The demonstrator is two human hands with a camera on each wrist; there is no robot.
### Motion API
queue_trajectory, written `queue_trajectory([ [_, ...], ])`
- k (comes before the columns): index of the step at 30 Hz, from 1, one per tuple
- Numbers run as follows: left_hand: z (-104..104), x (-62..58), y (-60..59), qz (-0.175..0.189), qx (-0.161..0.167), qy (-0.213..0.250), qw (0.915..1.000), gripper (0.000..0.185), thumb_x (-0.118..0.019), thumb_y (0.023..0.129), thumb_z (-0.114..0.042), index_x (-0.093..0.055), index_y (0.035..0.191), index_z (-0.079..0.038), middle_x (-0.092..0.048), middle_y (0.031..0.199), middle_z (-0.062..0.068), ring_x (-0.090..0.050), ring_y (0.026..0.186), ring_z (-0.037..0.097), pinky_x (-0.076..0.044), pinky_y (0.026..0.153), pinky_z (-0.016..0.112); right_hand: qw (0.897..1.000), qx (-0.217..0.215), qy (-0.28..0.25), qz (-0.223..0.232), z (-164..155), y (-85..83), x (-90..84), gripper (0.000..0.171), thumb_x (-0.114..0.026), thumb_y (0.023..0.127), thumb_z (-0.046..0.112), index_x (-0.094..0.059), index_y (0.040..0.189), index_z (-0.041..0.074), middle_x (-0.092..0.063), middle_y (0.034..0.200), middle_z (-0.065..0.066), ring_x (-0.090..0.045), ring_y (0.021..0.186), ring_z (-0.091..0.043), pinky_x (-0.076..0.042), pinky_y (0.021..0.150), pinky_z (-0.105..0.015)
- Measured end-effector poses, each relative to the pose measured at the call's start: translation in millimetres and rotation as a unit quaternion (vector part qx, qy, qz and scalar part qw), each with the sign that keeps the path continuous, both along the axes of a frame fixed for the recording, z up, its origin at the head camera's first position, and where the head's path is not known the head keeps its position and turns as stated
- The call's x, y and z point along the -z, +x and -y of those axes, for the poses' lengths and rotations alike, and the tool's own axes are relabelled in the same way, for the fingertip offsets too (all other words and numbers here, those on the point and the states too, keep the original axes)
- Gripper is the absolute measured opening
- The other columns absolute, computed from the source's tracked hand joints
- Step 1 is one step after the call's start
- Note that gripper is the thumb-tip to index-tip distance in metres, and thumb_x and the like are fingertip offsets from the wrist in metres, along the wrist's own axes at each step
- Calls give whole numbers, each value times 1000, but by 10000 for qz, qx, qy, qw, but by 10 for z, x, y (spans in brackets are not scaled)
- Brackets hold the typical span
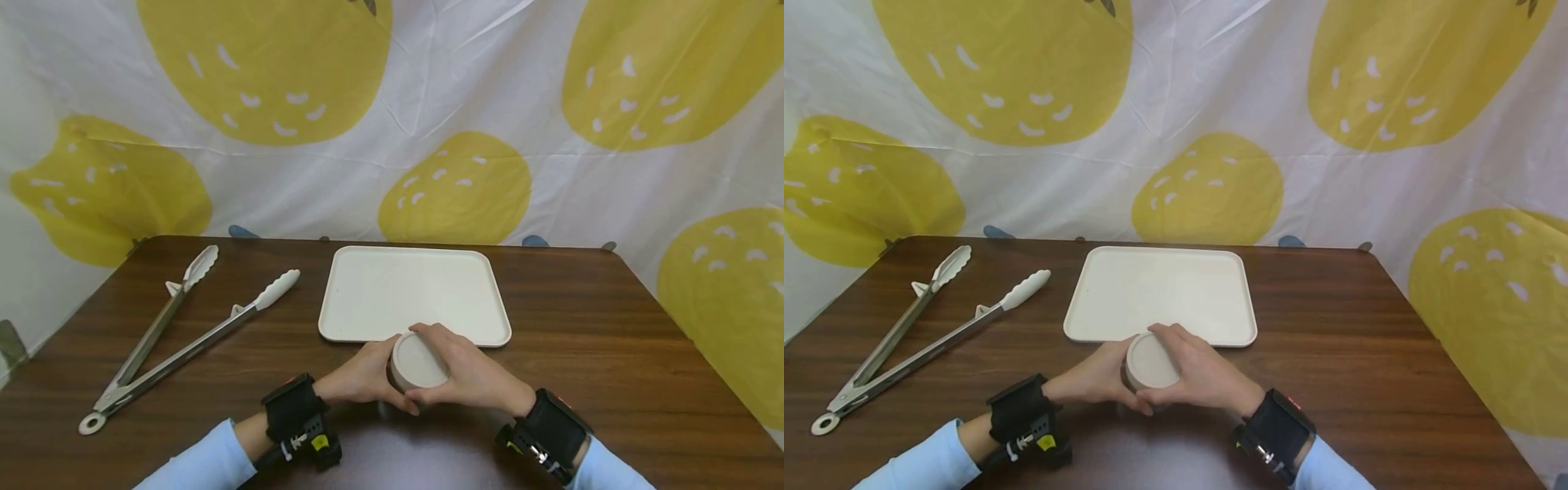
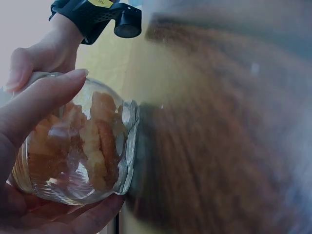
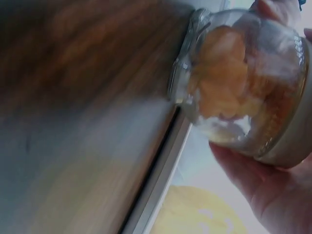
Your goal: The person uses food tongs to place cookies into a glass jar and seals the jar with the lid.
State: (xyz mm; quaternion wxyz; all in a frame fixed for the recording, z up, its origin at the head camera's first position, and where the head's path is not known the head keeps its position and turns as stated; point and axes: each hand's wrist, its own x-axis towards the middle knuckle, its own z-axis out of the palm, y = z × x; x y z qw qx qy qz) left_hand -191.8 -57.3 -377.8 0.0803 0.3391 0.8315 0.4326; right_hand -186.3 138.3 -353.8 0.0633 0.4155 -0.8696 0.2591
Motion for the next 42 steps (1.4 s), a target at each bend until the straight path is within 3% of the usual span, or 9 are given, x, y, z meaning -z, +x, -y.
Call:
queue_trajectory([
  [6, 0, 19, 17, -44, -85, 73, 9999, 79, -86, 54, -24, -46, 120, -4, -55, 116, 7, -51, 104, 18, -39, 88, 33, 9989, 387, -45, -269, 42, 62, 18, 76, -72, 66, 46, -43, 121, 3, -53, 109, -4, -52, 93, -14, -45, 75, -29],
  [14, 7, 35, 31, 63, -157, 98, 9998, 79, -86, 54, -23, -46, 120, -4, -55, 115, 7, -52, 104, 19, -40, 87, 33, 9948, 918, -96, -420, 96, 156, 40, 72, -72, 65, 43, -46, 118, 2, -56, 103, -7, -55, 85, -17, -46, 67, -30],
  [23, 9, 44, 36, 79, -138, 92, 9998, 84, -85, 55, -23, -44, 124, -4, -54, 118, 8, -51, 106, 19, -39, 88, 34, 9837, 1685, -76, -630, 191, 253, 74, 73, -72, 65, 44, -46, 116, -1, -56, 96, -11, -57, 72, -21, -46, 57, -29],
  [28, 13, 27, 30, 22, -64, 26, 10000, 83, -85, 56, -23, -43, 124, -3, -54, 118, 8, -51, 105, 19, -40, 87, 33, 9928, 1096, -36, -476, 136, 202, 49, 78, -70, 68, 48, -41, 121, -1, -51, 99, -10, -55, 80, -19, -46, 63, -29],
  [31, 16, 16, 21, -40, -45, -63, 10000, 82, -85, 56, -24, -43, 124, -4, -54, 118, 8, -51, 106, 18, -40, 88, 33, 9989, 424, 113, -188, 58, 108, 17, 85, -68, 68, 54, -35, 129, 6, -47, 113, -7, -51, 95, -16, -45, 75, -31],
  [35, 15, 8, 5, -37, -9, -115, 9999, 84, -85, 55, -24, -42, 125, -7, -53, 119, 5, -49, 107, 16, -38, 89, 33, 9991, -272, 306, 62, -10, -40, 0, 88, -66, 67, 58, -30, 135, 16, -40, 125, -1, -45, 106, -11, -42, 83, -31],
  [38, 10, 3, 4, -10, 36, -68, 10000, 84, -85, 55, -24, -41, 125, -7, -53, 119, 5, -49, 107, 17, -38, 90, 33, 9984, -464, 299, 112, -27, -99, 16, 87, -66, 67, 59, -32, 134, 17, -44, 120, 3, -46, 103, -9, -42, 81, -29],
  [42, 4, 3, 10, -69, 13, -25, 10000, 84, -85, 55, -25, -42, 124, -5, -53, 118, 7, -49, 107, 18, -38, 90, 34, 9992, -367, 136, 39, -25, -100, 39, 83, -68, 66, 57, -37, 129, 13, -49, 112, 4, -49, 97, -9, -44, 77, -27],
])
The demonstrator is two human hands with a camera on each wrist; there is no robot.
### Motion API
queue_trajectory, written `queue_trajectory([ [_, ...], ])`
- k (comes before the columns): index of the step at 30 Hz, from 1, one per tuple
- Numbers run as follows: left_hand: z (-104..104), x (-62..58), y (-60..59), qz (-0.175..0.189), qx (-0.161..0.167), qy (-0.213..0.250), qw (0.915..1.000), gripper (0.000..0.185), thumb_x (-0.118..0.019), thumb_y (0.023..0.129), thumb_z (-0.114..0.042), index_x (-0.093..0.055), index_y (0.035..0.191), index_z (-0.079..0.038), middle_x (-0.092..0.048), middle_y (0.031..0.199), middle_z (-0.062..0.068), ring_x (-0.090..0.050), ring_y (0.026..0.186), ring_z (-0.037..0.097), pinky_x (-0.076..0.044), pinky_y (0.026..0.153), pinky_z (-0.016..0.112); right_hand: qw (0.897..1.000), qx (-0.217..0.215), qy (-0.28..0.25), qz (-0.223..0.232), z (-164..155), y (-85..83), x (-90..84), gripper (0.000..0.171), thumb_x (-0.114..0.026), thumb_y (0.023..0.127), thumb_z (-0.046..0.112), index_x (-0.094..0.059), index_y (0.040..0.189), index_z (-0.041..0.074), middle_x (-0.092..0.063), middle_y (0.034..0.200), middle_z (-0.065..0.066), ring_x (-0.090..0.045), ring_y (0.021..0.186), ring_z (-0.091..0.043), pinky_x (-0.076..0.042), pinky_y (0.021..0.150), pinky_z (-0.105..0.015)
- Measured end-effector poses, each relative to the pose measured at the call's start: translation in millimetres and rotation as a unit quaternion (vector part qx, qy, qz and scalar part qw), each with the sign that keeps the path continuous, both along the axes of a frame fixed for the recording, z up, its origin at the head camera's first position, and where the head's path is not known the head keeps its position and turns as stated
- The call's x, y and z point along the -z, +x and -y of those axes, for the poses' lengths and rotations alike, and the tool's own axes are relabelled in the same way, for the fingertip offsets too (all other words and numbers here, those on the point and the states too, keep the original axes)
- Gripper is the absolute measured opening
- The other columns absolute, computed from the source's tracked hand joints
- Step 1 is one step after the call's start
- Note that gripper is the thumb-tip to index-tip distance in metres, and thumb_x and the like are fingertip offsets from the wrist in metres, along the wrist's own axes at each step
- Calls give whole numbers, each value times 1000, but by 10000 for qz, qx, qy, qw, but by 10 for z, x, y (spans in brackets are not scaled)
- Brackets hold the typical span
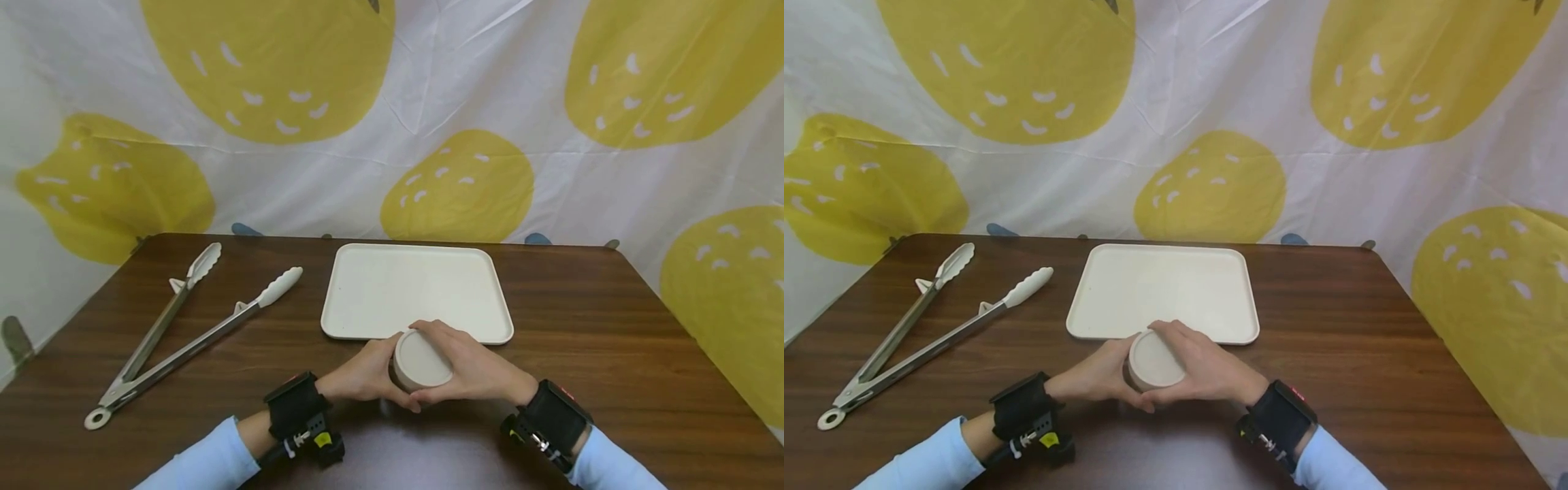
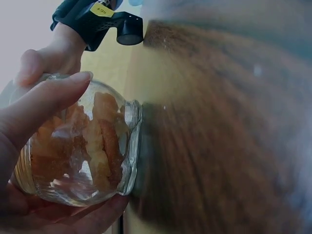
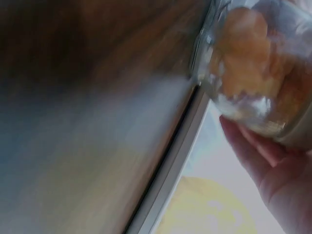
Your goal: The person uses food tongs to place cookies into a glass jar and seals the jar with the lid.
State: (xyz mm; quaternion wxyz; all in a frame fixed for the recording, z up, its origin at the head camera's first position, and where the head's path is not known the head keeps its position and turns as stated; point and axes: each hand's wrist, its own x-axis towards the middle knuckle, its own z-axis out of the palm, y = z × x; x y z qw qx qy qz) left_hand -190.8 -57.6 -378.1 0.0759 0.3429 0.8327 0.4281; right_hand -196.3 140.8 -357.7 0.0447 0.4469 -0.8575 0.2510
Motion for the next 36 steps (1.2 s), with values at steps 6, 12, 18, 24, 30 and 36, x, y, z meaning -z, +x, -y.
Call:
queue_trajectory([
  [6, -9, 7, 10, 56, -122, -5, 9999, 83, -85, 54, -24, -43, 123, -4, -54, 118, 8, -50, 106, 18, -37, 89, 35, 9990, 371, -41, -238, 28, 74, -1, 77, -69, 68, 52, -40, 125, 7, -52, 108, -2, -52, 92, -12, -45, 73, -27],
  [12, -15, 9, 18, -76, -193, -51, 9998, 81, -86, 53, -25, -46, 120, -4, -56, 114, 7, -51, 102, 18, -39, 87, 33, 9965, 685, 80, -475, 54, 136, -12, 77, -69, 67, 50, -41, 124, 6, -54, 105, -5, -54, 87, -13, -45, 70, -26],
  [18, -22, -1, 19, -125, -251, -48, 9996, 82, -86, 52, -24, -46, 120, -4, -57, 113, 7, -52, 101, 18, -40, 86, 32, 9930, 1021, 4, -593, 87, 185, -9, 77, -70, 65, 48, -42, 123, 8, -56, 101, -5, -55, 84, -14, -45, 67, -27],
  [24, -23, 4, 25, -74, -245, 1, 9997, 82, -86, 52, -22, -46, 121, -4, -57, 113, 8, -53, 102, 19, -40, 86, 32, 9880, 1390, -46, -665, 126, 239, 6, 76, -71, 64, 48, -43, 122, 7, -56, 98, -5, -54, 80, -15, -44, 64, -27],
  [30, -14, 9, 19, -163, -177, -1, 9997, 80, -86, 53, -22, -46, 120, -3, -57, 113, 8, -53, 102, 19, -41, 86, 32, 9890, 1356, -234, -549, 140, 250, 12, 76, -72, 64, 46, -43, 121, 5, -54, 105, -6, -53, 86, -16, -45, 68, -30],
  [36, -5, 1, 8, -156, -158, -60, 9997, 80, -86, 54, -23, -46, 120, -2, -56, 114, 9, -52, 103, 19, -40, 87, 32, 9926, 1092, -362, -386, 121, 218, 22, 82, -74, 64, 47, -39, 126, 6, -47, 111, -4, -50, 94, -15, -45, 75, -31],
])
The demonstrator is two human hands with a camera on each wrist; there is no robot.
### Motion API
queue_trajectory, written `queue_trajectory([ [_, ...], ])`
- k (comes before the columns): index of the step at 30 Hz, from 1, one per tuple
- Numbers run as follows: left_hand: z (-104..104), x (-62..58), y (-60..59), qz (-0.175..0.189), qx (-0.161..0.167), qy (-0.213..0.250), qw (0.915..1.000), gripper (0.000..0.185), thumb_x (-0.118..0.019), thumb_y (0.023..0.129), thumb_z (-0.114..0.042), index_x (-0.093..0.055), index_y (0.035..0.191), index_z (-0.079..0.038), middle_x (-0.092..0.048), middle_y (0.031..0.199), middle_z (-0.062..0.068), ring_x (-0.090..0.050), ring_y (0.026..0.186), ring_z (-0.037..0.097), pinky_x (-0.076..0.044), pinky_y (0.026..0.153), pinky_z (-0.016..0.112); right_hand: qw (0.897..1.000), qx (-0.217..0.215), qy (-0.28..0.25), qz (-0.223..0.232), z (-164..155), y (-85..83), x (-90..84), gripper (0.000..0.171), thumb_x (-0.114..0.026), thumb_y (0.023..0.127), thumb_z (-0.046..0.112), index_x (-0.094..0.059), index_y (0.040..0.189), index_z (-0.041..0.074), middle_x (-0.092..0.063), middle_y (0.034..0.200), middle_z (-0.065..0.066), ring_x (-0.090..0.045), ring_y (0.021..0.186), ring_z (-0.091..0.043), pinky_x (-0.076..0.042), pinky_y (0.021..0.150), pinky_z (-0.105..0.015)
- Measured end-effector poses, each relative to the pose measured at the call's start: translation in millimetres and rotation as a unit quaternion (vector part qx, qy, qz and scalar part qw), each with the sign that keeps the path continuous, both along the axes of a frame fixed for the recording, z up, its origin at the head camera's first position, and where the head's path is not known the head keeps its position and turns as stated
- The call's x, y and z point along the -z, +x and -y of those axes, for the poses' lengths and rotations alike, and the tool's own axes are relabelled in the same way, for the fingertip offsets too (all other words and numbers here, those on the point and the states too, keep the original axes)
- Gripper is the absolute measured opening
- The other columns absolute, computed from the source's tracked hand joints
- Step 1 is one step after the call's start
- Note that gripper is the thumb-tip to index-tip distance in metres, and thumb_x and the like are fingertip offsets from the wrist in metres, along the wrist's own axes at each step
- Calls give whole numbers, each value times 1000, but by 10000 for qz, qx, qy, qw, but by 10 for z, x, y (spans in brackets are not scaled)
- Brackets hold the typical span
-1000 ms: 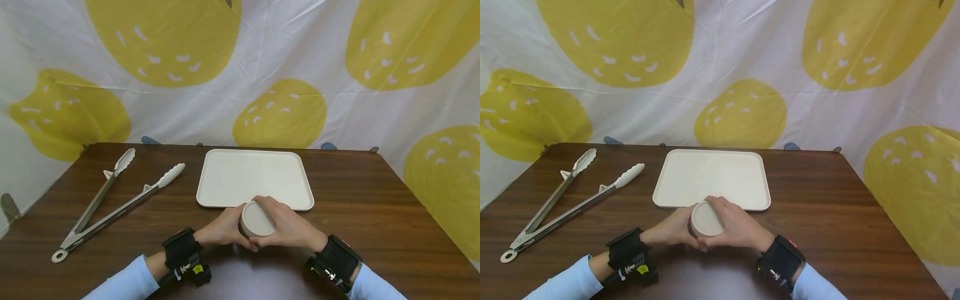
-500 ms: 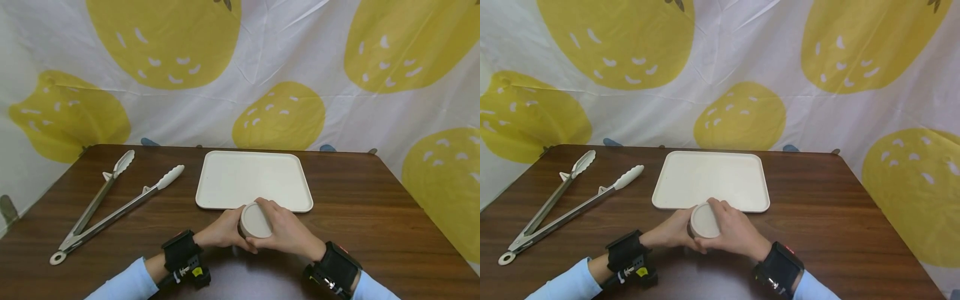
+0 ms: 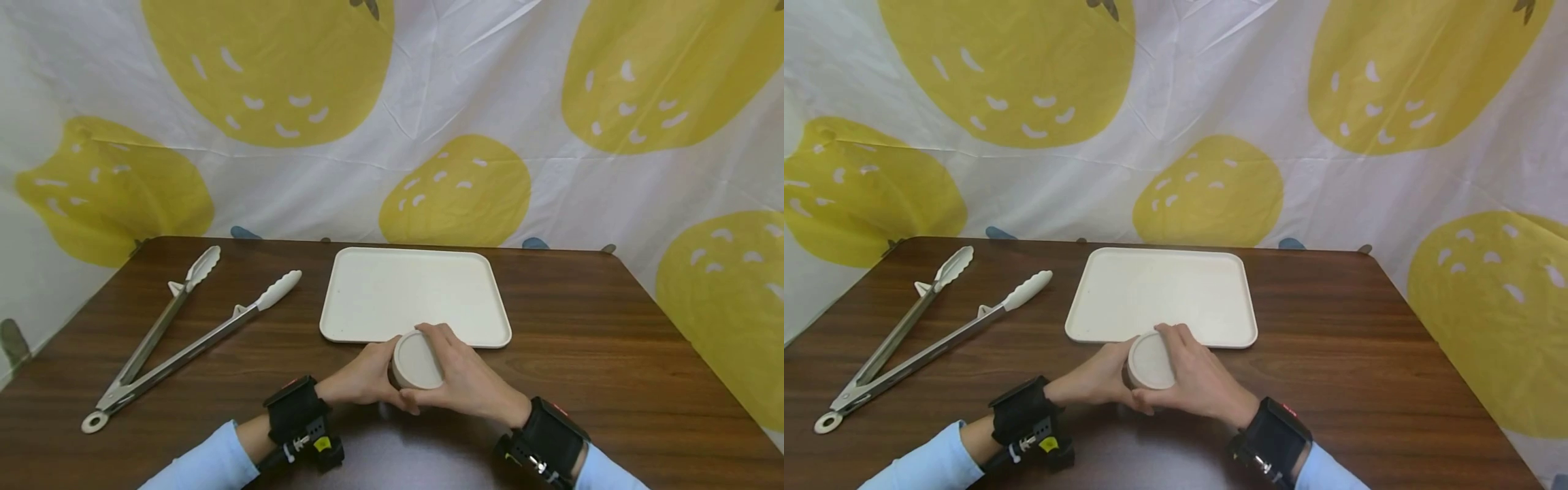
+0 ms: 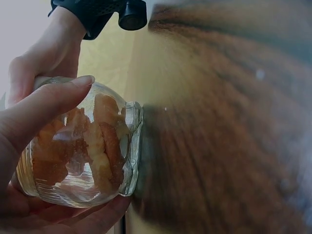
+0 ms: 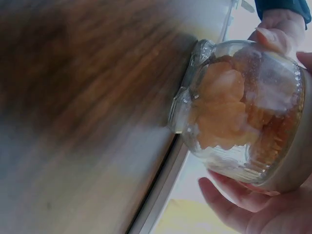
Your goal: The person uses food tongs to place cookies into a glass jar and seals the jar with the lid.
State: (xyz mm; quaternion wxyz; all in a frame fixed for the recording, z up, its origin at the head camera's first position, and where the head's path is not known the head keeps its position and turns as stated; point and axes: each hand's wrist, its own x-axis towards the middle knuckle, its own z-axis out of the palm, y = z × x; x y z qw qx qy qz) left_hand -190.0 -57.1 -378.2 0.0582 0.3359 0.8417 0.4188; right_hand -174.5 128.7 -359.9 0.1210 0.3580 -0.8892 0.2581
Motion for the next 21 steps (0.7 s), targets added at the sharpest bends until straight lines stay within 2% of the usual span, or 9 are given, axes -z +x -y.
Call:
queue_trajectory([
  [4, 4, 0, -6, -65, 6, -51, 10000, 79, -85, 54, -24, -46, 119, -2, -56, 113, 9, -52, 102, 20, -40, 86, 32, 9997, -228, -16, -2, -15, -33, -6, 92, -74, 62, 52, -34, 133, 9, -36, 130, -5, -43, 112, -18, -42, 85, -36],
  [6, 5, 0, -8, -101, 19, -72, 9999, 79, -85, 54, -25, -45, 119, -2, -56, 113, 9, -52, 102, 20, -40, 86, 32, 9993, -360, 35, -48, -24, -50, -11, 93, -73, 62, 54, -33, 134, 10, -33, 134, -5, -40, 117, -18, -40, 88, -37],
  [8, 6, 0, -8, -101, 31, -87, 9999, 80, -85, 55, -26, -45, 120, -3, -56, 113, 8, -52, 102, 19, -40, 85, 32, 9988, -453, 124, -104, -29, -63, -19, 89, -71, 64, 55, -35, 133, 11, -38, 130, -3, -42, 113, -16, -41, 86, -35],
  [13, 0, 4, -4, -77, 44, -17, 10000, 81, -85, 55, -25, -44, 121, -3, -55, 115, 8, -52, 102, 19, -40, 86, 31, 9984, -502, 185, -167, -20, -72, -35, 76, -69, 68, 51, -41, 126, 11, -49, 107, 1, -51, 92, -10, -45, 73, -27],
  [21, -12, 17, 6, -174, -89, -20, 9998, 81, -86, 53, -24, -46, 120, -4, -57, 111, 8, -53, 99, 19, -41, 84, 31, 9993, -112, 95, -343, 25, -23, -14, 72, -71, 66, 46, -44, 122, 10, -51, 103, 0, -53, 86, -12, -45, 70, -28],
])
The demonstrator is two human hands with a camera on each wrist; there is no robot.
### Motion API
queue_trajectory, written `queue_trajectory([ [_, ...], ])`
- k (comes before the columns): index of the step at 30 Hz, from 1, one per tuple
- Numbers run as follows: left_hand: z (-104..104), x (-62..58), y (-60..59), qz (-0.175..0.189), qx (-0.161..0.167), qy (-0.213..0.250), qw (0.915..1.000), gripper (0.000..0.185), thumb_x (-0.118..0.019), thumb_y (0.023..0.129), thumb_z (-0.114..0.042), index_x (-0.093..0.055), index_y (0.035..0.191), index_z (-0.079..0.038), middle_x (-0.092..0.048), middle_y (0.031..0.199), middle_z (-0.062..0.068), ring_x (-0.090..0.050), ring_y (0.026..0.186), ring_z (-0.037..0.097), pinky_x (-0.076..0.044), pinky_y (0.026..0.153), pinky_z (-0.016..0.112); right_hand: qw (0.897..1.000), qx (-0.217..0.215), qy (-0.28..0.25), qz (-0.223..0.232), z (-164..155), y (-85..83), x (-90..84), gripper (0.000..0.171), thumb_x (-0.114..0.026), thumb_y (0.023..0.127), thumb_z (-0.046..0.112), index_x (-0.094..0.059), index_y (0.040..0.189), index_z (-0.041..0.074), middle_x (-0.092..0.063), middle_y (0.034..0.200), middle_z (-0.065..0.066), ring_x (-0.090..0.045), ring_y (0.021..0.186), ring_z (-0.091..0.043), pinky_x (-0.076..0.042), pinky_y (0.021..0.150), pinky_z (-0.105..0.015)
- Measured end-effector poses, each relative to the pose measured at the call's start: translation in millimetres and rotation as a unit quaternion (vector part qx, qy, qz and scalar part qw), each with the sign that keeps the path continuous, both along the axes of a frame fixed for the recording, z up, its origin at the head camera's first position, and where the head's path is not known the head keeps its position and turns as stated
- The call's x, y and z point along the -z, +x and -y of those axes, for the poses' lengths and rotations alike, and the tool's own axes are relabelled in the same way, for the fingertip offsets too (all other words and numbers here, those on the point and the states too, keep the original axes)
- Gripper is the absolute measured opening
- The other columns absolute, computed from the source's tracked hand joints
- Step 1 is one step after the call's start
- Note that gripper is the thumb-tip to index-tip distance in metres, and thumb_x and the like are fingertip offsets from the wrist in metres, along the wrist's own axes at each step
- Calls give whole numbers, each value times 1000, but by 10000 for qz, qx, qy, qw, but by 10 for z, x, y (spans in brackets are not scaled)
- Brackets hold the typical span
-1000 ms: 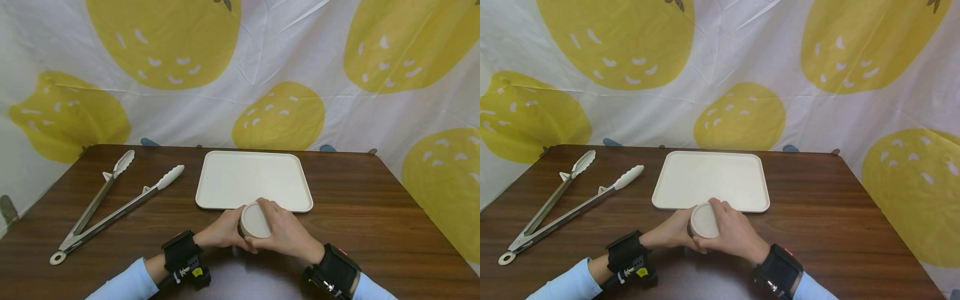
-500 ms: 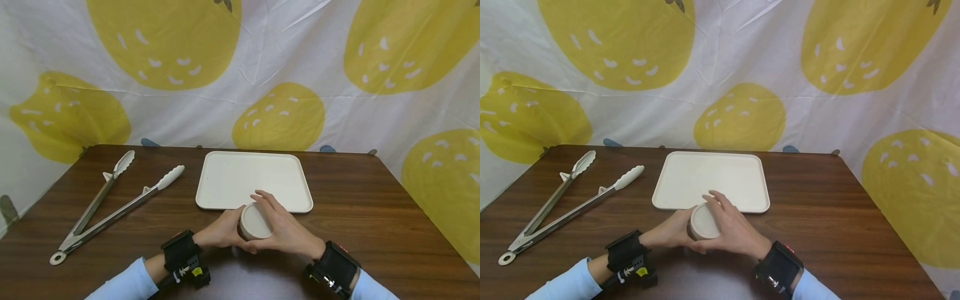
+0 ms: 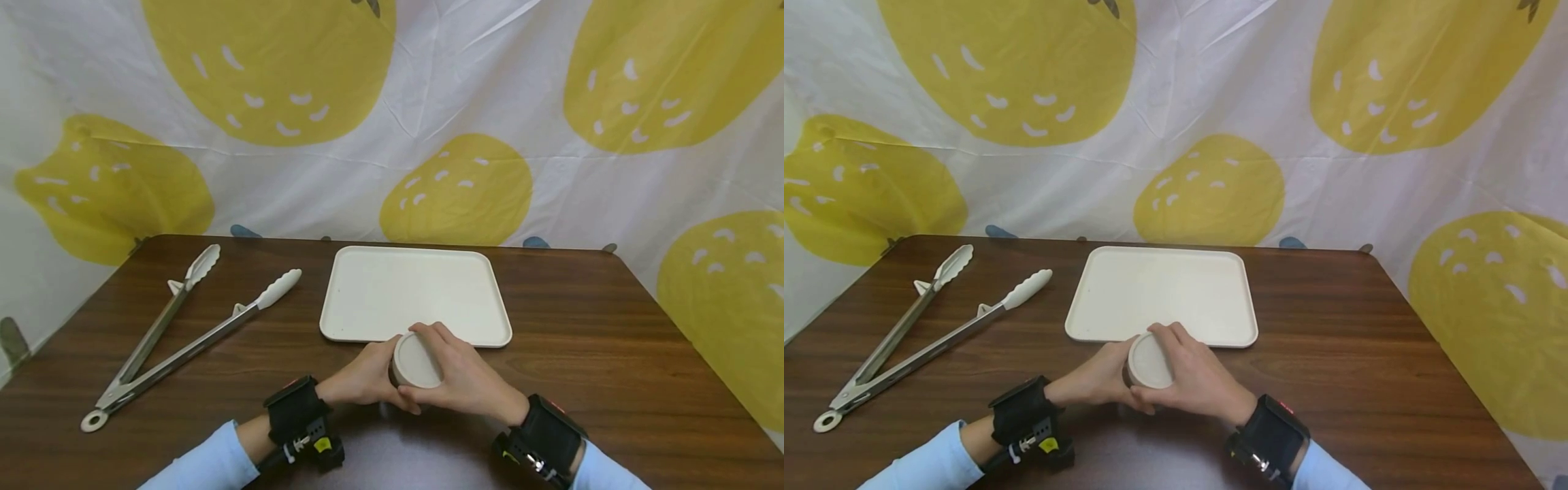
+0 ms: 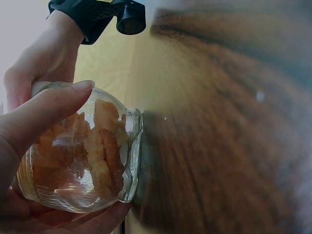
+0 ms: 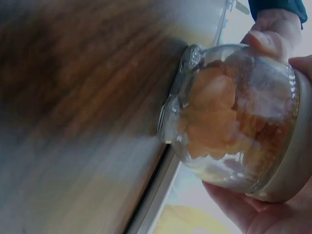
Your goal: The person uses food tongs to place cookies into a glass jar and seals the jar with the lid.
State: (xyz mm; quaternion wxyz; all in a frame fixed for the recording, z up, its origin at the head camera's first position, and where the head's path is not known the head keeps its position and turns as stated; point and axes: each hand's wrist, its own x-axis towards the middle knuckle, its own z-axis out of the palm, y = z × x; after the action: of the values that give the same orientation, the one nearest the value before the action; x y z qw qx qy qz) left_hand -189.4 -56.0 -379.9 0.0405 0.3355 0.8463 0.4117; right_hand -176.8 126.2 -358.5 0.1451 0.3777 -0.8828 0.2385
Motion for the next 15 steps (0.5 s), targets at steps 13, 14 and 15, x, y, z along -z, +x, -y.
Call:
queue_trajectory([
  [13, -5, -8, 21, 188, -81, 35, 9998, 82, -86, 53, -23, -45, 122, -4, -56, 114, 8, -53, 102, 20, -41, 84, 33, 9986, 504, -72, -145, 60, 81, 5, 72, -73, 64, 43, -46, 120, 5, -51, 94, -3, -53, 73, -14, -44, 61, -25],
  [14, -4, -9, 22, 184, -84, 40, 9998, 82, -86, 53, -23, -45, 122, -4, -56, 114, 8, -53, 101, 20, -41, 84, 33, 9985, 521, -75, -134, 63, 83, 3, 72, -73, 65, 43, -46, 120, 5, -51, 94, -3, -53, 73, -14, -44, 61, -25],
  [15, -4, -10, 21, 187, -82, 50, 9998, 82, -86, 53, -23, -45, 121, -4, -56, 113, 9, -53, 101, 20, -41, 84, 33, 9984, 538, -78, -125, 65, 84, 3, 72, -73, 65, 43, -47, 120, 5, -51, 94, -3, -53, 73, -14, -44, 62, -25],
])
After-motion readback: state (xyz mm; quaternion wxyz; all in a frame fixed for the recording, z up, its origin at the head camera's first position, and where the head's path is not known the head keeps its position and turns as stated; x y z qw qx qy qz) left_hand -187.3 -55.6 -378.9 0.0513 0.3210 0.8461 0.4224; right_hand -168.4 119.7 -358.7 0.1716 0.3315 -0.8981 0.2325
